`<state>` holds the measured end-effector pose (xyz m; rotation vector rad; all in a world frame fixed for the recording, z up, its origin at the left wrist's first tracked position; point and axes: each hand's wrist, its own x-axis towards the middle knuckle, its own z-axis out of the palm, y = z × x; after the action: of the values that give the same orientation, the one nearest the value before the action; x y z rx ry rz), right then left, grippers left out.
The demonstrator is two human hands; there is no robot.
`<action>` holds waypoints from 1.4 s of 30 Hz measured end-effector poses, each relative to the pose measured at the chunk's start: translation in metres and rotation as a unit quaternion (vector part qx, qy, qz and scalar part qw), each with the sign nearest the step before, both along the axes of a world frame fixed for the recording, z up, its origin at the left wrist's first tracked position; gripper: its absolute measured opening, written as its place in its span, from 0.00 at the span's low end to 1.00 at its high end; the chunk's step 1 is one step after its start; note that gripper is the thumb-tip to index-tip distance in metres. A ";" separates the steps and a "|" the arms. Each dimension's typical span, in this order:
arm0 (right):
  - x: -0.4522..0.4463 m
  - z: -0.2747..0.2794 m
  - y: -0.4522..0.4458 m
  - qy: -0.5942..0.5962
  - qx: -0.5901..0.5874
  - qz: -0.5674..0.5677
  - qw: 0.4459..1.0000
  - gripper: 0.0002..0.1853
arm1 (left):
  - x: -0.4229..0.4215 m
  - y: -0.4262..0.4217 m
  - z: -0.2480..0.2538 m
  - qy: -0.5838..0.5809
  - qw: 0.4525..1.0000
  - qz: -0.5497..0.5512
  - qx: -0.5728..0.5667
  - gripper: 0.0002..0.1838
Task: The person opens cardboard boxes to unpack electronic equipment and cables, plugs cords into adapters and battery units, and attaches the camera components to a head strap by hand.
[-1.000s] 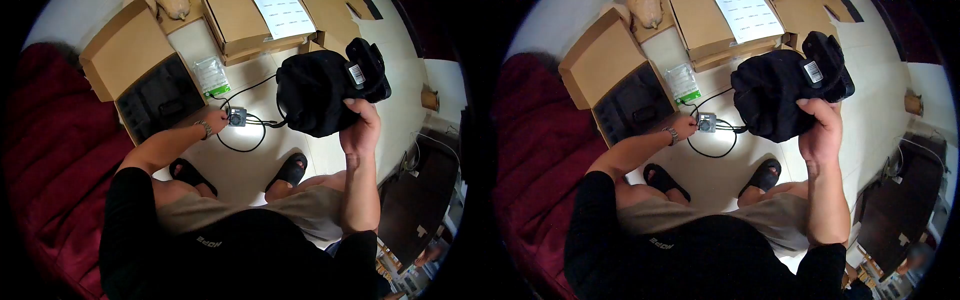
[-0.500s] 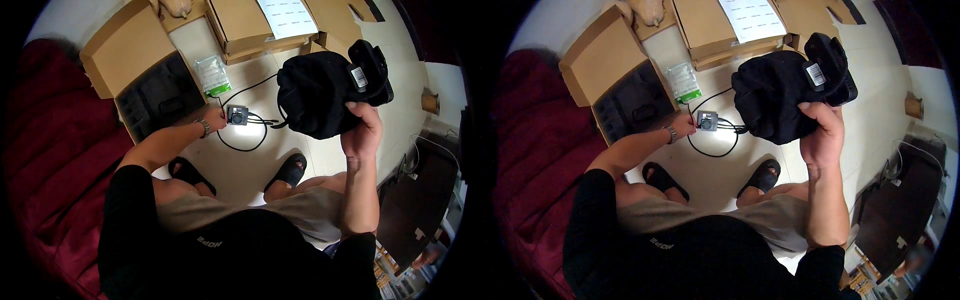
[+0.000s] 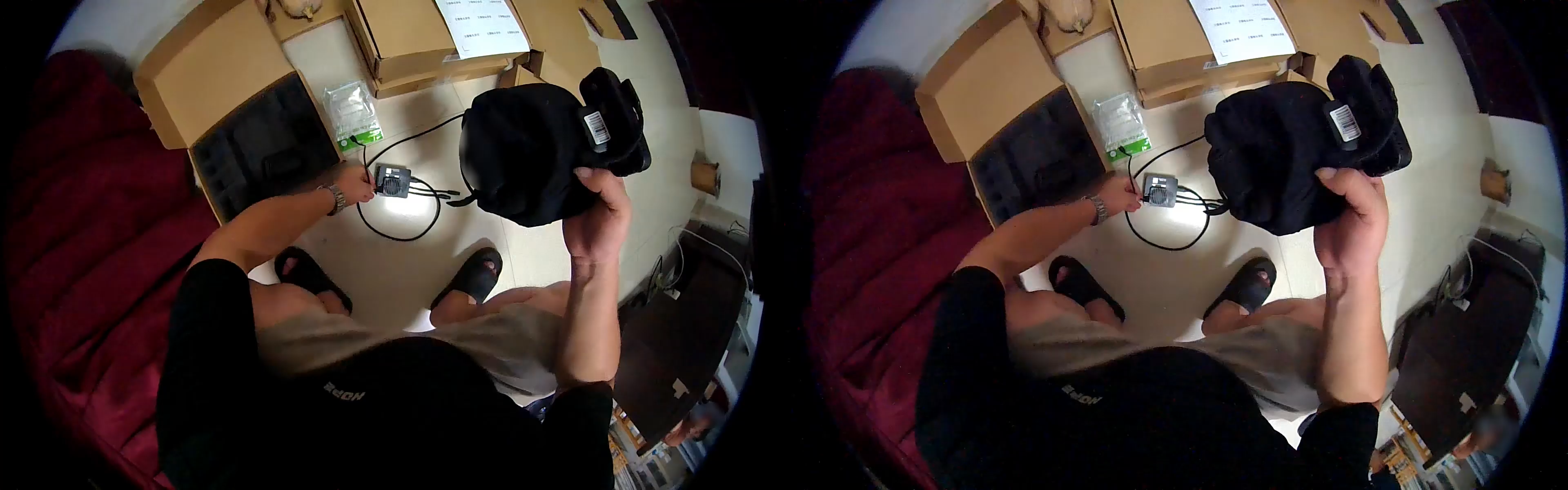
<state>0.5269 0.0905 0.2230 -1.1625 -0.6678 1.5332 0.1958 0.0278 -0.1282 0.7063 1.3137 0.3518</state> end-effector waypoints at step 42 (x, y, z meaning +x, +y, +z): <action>-0.012 0.007 -0.002 -0.001 0.006 0.000 1.000 0.30 | -0.004 0.003 -0.012 0.026 0.999 -0.005 -0.023 0.06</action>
<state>0.5152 0.0884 0.2302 -1.1551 -0.6763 1.5266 0.1914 0.0309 -0.1398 0.6865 1.3631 0.2959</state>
